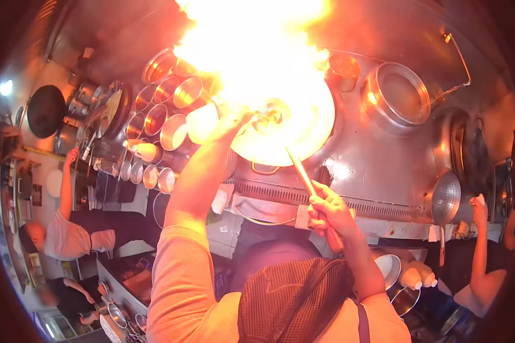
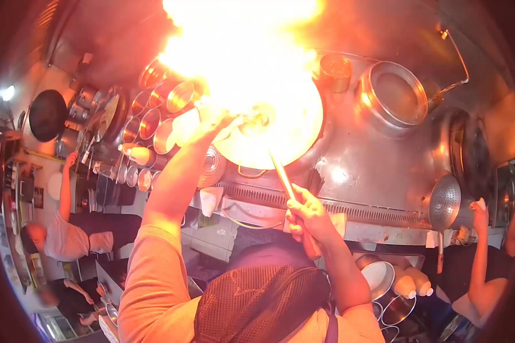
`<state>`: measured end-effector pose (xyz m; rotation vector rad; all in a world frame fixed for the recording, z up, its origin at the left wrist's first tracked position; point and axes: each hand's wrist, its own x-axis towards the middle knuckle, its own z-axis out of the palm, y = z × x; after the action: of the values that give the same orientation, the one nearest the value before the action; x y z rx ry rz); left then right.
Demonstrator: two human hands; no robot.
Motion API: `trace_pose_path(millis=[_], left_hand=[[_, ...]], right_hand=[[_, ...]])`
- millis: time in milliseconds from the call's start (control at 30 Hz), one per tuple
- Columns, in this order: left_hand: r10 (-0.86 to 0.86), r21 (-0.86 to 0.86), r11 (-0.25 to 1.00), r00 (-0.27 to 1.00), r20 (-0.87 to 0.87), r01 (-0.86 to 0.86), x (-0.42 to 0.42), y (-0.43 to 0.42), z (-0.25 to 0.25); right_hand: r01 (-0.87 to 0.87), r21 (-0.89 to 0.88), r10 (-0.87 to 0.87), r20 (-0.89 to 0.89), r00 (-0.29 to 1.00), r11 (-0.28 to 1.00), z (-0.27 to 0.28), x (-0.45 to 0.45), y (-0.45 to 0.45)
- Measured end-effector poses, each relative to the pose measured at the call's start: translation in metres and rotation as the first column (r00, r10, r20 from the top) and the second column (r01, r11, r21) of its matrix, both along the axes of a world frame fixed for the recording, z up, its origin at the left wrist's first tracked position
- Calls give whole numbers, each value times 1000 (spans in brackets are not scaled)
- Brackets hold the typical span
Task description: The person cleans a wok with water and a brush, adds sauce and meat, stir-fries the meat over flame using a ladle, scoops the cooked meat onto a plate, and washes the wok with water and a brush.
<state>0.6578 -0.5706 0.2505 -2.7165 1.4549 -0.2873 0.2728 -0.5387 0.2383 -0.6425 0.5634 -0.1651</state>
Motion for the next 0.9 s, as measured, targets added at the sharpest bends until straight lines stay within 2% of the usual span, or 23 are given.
trace_pose_path(millis=[133, 200, 233, 300, 367, 400, 467, 567, 600, 633, 700, 767, 800, 900], left_hand=[[51, 42, 998, 996, 70, -54, 2, -4, -12], [68, 150, 986, 997, 27, -71, 1, -5, -8], [83, 256, 964, 996, -14, -77, 2, -5, -4], [117, 259, 962, 987, -111, -85, 14, -7, -19], [58, 156, 986, 998, -11, -56, 17, -9, -32], [56, 157, 986, 998, -12, -54, 12, -8, -26], [31, 163, 985, 994, 105, -48, -1, -4, -9], [41, 229, 972, 999, 19, -44, 5, -5, -10], [36, 130, 990, 994, 105, -50, 1, -3, -11], [36, 130, 990, 994, 105, -50, 0, -3, -10], [59, 212, 975, 998, 37, -66, -2, -5, -5], [84, 266, 961, 996, -25, -74, 19, -11, -37], [83, 225, 970, 996, 28, -87, 36, -15, -70], [132, 172, 973, 981, 140, -155, 21, -15, -56]], right_hand=[[3, 28, -3, -9, 1000, 1000, 7, 5, 0], [0, 31, 0, -11, 1000, 1000, 9, 8, 0], [-4, 31, 4, -11, 1000, 1000, 8, 9, 1], [13, 46, -13, -5, 1000, 999, 5, 9, 2], [15, 49, -15, -4, 1000, 999, -1, 9, 3], [18, 50, -18, -4, 1000, 999, -2, 8, 3], [30, 57, -30, -10, 1000, 998, -2, 7, 4], [42, 69, -41, -13, 999, 997, -5, 7, 5], [42, 75, -41, -10, 999, 996, -7, 7, 4], [42, 75, -42, -10, 999, 996, -7, 7, 4], [50, 81, -48, -25, 999, 995, -7, 8, 4], [57, 74, -54, -36, 998, 996, -5, 9, 5], [49, 76, -47, -31, 998, 996, -7, 8, 4], [42, 71, -39, -45, 998, 997, -5, 10, 5]])
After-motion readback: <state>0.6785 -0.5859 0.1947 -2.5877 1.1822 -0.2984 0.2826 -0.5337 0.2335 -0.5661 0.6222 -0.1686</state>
